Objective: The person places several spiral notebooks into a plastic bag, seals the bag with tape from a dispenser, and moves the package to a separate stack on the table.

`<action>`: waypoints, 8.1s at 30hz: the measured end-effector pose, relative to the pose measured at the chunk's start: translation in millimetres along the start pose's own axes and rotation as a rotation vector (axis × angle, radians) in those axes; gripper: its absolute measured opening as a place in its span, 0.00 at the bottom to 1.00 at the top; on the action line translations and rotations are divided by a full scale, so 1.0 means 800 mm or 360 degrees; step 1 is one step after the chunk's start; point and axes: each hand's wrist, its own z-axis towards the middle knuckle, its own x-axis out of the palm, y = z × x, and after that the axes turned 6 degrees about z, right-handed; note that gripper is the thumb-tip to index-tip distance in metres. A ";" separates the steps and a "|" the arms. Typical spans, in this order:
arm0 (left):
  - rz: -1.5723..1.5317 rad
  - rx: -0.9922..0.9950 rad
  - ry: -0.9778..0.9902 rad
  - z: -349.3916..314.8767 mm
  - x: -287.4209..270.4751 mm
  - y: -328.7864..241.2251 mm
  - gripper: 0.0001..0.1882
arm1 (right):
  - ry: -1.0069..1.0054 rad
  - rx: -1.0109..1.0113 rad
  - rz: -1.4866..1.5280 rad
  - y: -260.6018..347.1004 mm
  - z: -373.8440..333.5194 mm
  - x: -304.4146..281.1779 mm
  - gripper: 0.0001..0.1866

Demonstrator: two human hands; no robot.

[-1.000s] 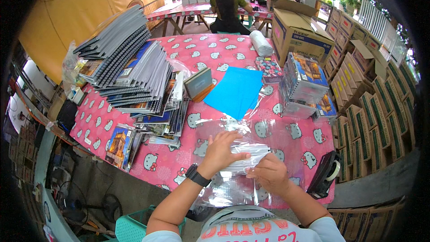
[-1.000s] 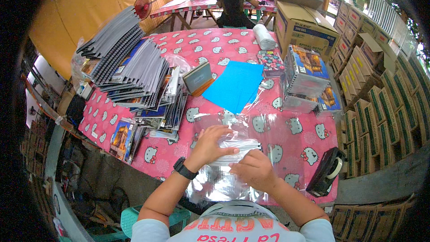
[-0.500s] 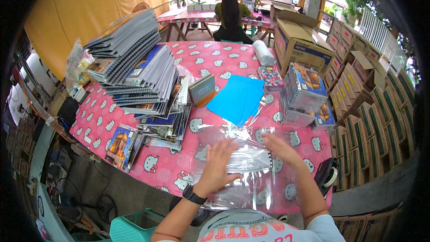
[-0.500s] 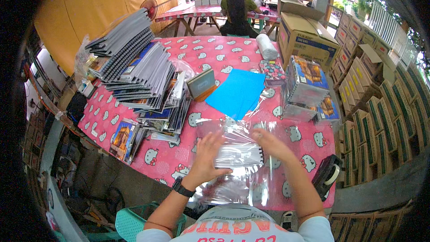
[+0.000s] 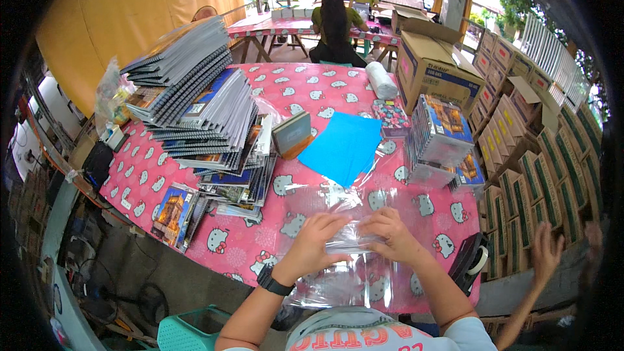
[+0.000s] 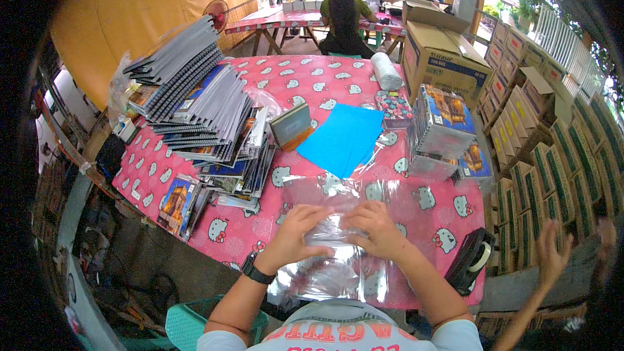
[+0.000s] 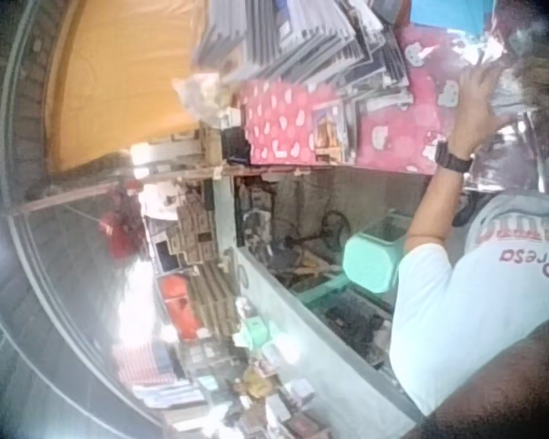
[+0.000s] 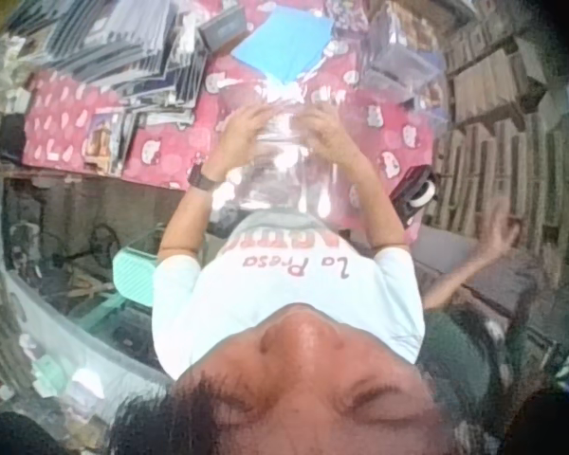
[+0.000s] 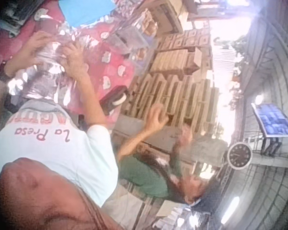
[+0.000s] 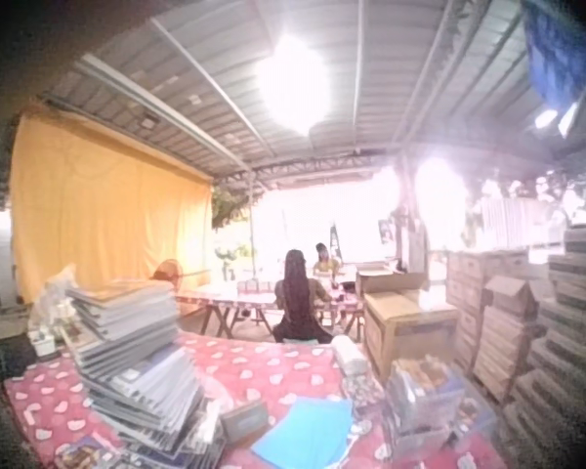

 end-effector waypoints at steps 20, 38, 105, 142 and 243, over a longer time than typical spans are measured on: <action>0.0203 -0.0190 -0.0106 0.012 0.001 -0.003 0.11 | 0.0294 0.0370 0.0174 0.013 0.026 -0.001 0.08; 0.0195 -0.0071 0.0060 -0.054 0.018 0.047 0.06 | -0.0116 0.0147 0.0196 -0.002 0.003 0.084 0.05; -0.0359 -0.1048 -0.0028 -0.067 0.064 0.048 0.38 | -0.0832 0.2001 0.1846 -0.062 -0.070 0.082 0.35; 0.0579 -0.1602 -0.1527 -0.260 -0.065 0.133 0.16 | -0.0910 0.0420 0.1162 -0.155 0.084 -0.140 0.17; -0.1303 -0.0638 0.0196 -0.114 0.003 0.101 0.41 | -0.0525 0.1390 0.1304 0.044 -0.052 0.135 0.47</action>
